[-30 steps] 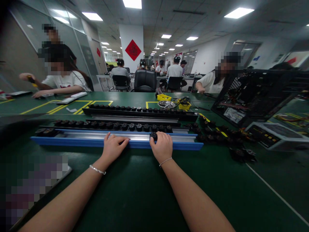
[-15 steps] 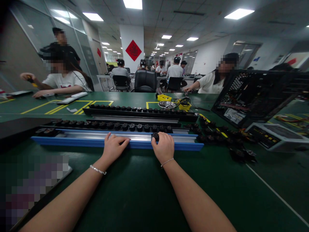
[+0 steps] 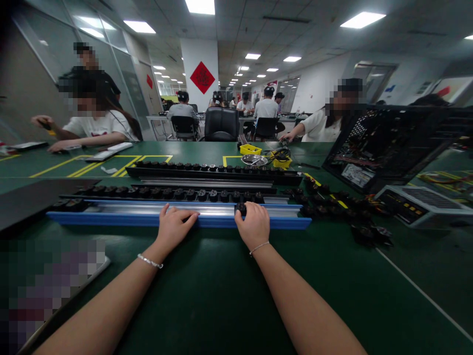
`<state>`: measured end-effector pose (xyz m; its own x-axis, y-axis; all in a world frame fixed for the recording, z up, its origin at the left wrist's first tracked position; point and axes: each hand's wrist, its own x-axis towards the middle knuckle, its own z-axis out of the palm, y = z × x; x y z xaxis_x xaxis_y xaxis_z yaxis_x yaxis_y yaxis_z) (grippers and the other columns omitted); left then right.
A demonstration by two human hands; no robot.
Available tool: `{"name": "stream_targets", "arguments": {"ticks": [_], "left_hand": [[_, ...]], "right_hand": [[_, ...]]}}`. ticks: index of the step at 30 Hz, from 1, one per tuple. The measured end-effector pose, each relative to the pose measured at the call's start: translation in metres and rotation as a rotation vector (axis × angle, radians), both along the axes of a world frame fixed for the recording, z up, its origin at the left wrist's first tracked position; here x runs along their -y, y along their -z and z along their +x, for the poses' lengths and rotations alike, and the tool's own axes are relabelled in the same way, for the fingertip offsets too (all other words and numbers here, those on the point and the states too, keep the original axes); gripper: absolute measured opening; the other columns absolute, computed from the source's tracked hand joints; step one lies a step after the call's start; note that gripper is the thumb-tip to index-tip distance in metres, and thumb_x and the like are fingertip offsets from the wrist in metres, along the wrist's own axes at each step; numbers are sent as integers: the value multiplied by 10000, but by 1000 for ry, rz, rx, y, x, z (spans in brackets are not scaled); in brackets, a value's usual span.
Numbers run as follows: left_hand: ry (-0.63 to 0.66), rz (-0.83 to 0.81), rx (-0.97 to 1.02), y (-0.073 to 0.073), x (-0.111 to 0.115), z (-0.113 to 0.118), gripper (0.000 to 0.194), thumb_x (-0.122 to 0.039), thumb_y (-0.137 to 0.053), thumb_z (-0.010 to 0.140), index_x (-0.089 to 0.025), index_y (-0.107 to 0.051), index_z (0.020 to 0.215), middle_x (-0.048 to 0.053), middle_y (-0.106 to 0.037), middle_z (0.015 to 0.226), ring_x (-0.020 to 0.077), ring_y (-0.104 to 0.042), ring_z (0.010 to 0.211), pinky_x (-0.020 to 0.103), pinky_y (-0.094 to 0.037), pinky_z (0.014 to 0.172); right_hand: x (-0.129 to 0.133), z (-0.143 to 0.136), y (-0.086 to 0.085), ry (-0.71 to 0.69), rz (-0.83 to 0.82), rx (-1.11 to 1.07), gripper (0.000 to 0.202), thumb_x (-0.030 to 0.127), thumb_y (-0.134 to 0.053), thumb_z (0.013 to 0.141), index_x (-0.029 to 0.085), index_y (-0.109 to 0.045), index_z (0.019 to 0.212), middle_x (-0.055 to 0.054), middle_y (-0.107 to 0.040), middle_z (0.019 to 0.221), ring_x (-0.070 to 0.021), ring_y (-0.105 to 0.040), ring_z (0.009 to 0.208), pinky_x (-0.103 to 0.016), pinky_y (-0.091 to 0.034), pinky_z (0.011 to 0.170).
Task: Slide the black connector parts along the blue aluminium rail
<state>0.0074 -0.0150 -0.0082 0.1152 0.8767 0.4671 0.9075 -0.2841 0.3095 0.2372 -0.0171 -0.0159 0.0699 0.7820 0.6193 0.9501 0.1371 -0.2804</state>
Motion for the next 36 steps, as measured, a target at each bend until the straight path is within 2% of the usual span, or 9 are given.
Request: {"name": "stream_targets", "arguments": {"ticks": [36], "left_hand": [[-7,-18,-21,-2,0,0,317,-440,-419,845,-326,-714,815,-22,-720,796,200,-569,828,474,-170,1058]], "right_hand": [[1,6,-2,46,-4,-37,307,298,-458,782,108,-605,974,-121,-650,962,-240,-551,938,-360,-376,886]]}}
